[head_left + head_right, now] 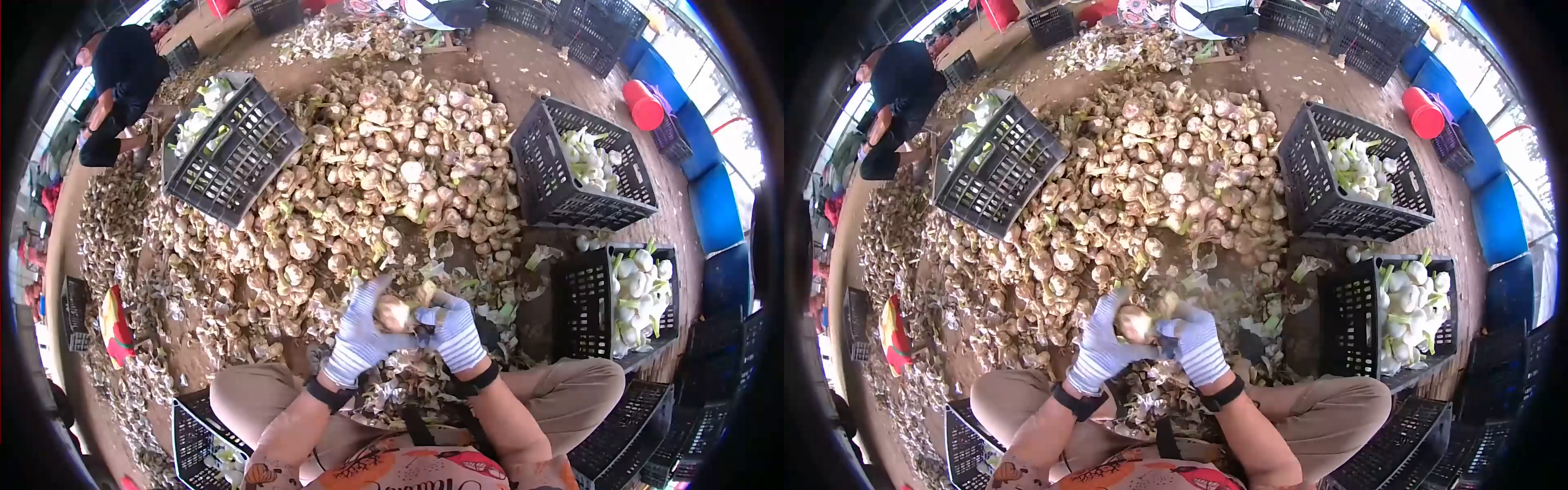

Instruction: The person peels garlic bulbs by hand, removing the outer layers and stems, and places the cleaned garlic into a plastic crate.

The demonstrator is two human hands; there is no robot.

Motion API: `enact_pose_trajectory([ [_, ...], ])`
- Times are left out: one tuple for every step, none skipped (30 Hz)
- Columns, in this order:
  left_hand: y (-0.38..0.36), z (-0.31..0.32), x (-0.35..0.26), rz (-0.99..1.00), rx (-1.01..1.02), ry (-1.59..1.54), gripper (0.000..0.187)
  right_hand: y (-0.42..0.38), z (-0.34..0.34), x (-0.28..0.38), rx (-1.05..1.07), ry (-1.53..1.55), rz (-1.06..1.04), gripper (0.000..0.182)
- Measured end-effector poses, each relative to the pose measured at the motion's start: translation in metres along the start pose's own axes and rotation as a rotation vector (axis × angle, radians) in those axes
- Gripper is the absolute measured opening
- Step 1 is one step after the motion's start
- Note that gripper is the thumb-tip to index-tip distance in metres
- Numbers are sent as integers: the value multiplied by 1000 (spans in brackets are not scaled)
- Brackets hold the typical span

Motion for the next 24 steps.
enact_pose_trajectory([
  [-1, 3, 18, -224, 25, -438, 83, 1, -1, -1, 22, 19, 11, 20],
  [-5, 10, 33, -445, 49, -876, 85, -1, 0, 4, 21, 21, 10, 20],
  [-4, 15, 29, -580, 168, -1265, 95, -6, 6, 15, 56, -80, -23, 23],
  [-4, 16, 29, -579, 169, -1262, 95, -11, 11, 24, 92, -183, -56, 26],
  [-6, 19, 28, -582, 164, -1431, 94, -14, 13, 33, 111, -232, -138, 27],
  [-7, 21, 29, -583, 157, -1599, 93, -11, 10, 31, 114, -230, -139, 27],
  [-5, 24, 30, -576, 178, -1700, 82, -10, 11, 48, 150, -550, -482, 27],
  [-6, 25, 30, -576, 181, -1698, 82, -20, 20, 59, 179, -869, -827, 27],
  [-5, 23, 29, -588, 142, -1683, 77, -16, 11, 48, 156, -660, -566, 24],
  [-3, 22, 29, -600, 104, -1667, 72, -16, 11, 46, 152, -660, -569, 24],
  [-2, 21, 31, -624, 60, -1654, 72, -11, 4, 34, 133, -487, -403, 23],
  [-1, 25, 31, -623, 63, -1657, 72, -7, 1, 24, 115, -315, -240, 24],
  [3, 25, 33, -528, 37, -1511, 73, -11, 7, 27, 109, -139, -135, 28],
  [5, 24, 34, -435, 12, -1362, 75, -8, 7, 20, 105, -139, -137, 28],
  [5, 22, 26, -299, 62, -985, 77, -3, 9, 14, 102, -130, -150, 27],
  [1, 22, 24, -299, 67, -984, 77, -1, 9, 11, 98, -120, -163, 27],
  [-3, 21, 23, -327, 40, -928, 77, -3, 7, -2, 109, 35, 52, 22],
  [-6, 18, 21, -355, 12, -873, 77, -4, 7, -1, 108, 37, 53, 22],
  [-8, 12, 23, -445, -32, -949, 68, -5, 9, 2, 122, 14, 2, 23],
  [-8, 8, 21, -448, -36, -947, 68, -4, 11, 6, 139, -9, -49, 25],
  [-10, 9, 25, -556, -34, -1073, 63, -7, 14, 10, 125, -82, -50, 31],
  [-15, 13, 29, -666, -32, -1199, 60, -6, 15, 9, 129, -82, -45, 31],
  [-18, 14, 34, -695, -41, -1095, 60, -5, 16, 12, 140, -193, -105, 32],
  [-17, 14, 35, -696, -45, -1093, 60, -3, 17, 14, 150, -301, -167, 33],
])
Point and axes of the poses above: each hand's wrist, its own y-axis towards the middle knuckle, its own z-axis out of the palm, x = y × z, the point moved 7 cm from there along y, towards the middle knuckle, and after that the axes turned 4 degrees about -z, right-handed, at the moved point
